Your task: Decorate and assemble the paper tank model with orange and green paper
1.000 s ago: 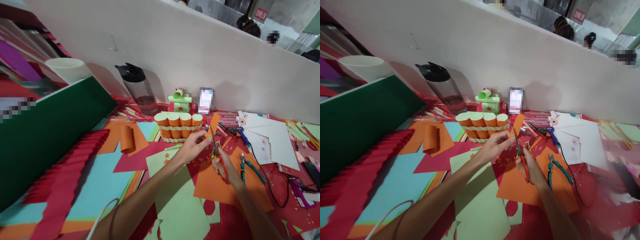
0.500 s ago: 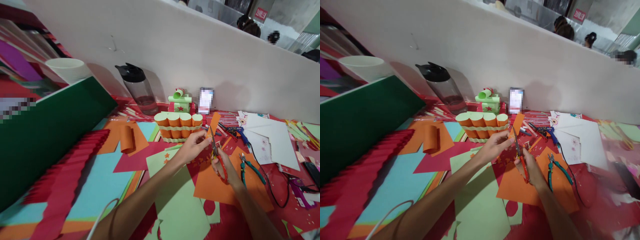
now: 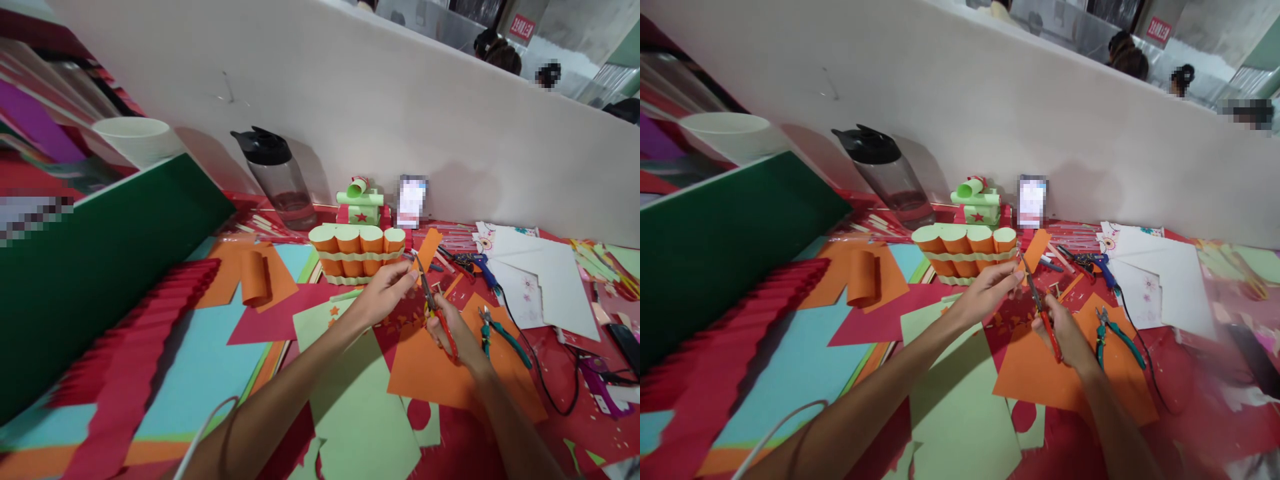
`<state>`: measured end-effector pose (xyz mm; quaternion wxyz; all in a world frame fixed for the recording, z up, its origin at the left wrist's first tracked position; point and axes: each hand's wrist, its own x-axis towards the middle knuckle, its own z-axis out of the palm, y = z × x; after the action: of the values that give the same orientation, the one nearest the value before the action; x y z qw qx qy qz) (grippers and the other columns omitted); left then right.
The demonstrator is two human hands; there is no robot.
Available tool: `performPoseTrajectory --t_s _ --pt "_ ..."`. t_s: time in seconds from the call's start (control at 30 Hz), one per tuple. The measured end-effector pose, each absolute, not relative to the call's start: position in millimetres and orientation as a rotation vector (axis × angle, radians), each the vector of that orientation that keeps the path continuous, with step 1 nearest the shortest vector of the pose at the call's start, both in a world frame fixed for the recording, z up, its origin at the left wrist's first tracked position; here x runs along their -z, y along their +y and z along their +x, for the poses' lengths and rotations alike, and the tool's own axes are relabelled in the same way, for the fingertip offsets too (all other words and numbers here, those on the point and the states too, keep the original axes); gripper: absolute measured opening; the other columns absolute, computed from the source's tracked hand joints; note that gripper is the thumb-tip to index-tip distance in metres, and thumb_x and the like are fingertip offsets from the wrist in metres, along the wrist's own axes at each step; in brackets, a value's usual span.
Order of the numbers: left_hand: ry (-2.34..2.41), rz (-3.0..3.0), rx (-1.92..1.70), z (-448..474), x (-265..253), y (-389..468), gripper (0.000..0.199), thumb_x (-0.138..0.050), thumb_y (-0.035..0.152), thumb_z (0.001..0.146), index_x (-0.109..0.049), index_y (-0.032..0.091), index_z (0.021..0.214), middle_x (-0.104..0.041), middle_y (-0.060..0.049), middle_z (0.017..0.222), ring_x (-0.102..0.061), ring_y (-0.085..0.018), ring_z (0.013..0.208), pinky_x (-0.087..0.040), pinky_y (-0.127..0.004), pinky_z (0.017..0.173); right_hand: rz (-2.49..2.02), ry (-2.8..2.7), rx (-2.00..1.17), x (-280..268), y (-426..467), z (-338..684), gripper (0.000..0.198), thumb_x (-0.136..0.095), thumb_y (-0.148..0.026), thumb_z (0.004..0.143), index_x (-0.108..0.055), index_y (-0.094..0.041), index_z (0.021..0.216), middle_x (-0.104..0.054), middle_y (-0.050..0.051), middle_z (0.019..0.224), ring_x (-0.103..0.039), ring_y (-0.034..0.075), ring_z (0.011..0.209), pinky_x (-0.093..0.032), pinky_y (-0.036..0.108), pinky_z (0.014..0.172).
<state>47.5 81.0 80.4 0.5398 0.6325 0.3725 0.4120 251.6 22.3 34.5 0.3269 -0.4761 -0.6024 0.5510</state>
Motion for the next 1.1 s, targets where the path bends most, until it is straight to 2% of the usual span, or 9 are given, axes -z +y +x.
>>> performPoseTrajectory --t_s 0.43,0.7,0.83,0.97,1.1 --pt "0.875 1.583 -0.853 37 -83 88 0.040 -0.054 0.052 0.095 -0.050 0.020 0.072 -0.053 0.001 0.068 -0.050 -0.014 0.065 -0.039 -0.027 0.063 -1.236 -1.647 -1.487 -34 26 260 0.063 -0.065 -0.081 0.082 -0.047 -0.023 0.098 -0.046 -0.006 0.069 -0.039 0.011 0.057 -0.031 0.022 0.052" --pt "0.874 1.616 -0.830 34 -80 91 0.037 -0.052 0.047 0.096 -0.055 0.019 0.072 -0.058 0.001 0.069 -0.054 -0.016 0.067 -0.041 -0.029 0.066 -1.319 -1.645 -1.479 -44 24 257 0.044 -0.067 -0.062 0.092 -0.044 -0.024 0.093 -0.042 -0.009 0.066 -0.034 0.008 0.051 -0.029 0.021 0.049" --pt "0.870 1.624 -0.821 33 -81 92 0.038 -0.052 0.049 0.096 -0.055 0.019 0.072 -0.058 0.000 0.069 -0.054 -0.016 0.067 -0.042 -0.029 0.066 -1.373 -1.602 -1.462 -47 25 256 0.041 -0.072 -0.052 0.090 -0.042 -0.025 0.087 -0.041 -0.010 0.061 -0.036 0.008 0.049 -0.029 0.020 0.047" --pt "0.873 1.642 -0.821 31 -82 93 0.042 -0.053 0.053 0.096 -0.055 0.019 0.071 -0.058 0.000 0.069 -0.055 -0.016 0.068 -0.042 -0.029 0.065 -1.412 -1.590 -1.470 -45 27 258 0.040 -0.074 -0.050 0.088 -0.043 -0.025 0.085 -0.040 -0.011 0.057 -0.035 0.008 0.045 -0.027 0.020 0.045" --pt "0.926 1.651 -0.835 31 -82 93 0.041 -0.054 0.053 0.096 -0.053 0.019 0.072 -0.055 0.001 0.068 -0.052 -0.014 0.064 -0.038 -0.027 0.062 -1.392 -1.593 -1.468 -44 28 261 0.042 -0.072 -0.056 0.088 -0.044 -0.025 0.086 -0.041 -0.011 0.058 -0.034 0.007 0.045 -0.024 0.019 0.043"
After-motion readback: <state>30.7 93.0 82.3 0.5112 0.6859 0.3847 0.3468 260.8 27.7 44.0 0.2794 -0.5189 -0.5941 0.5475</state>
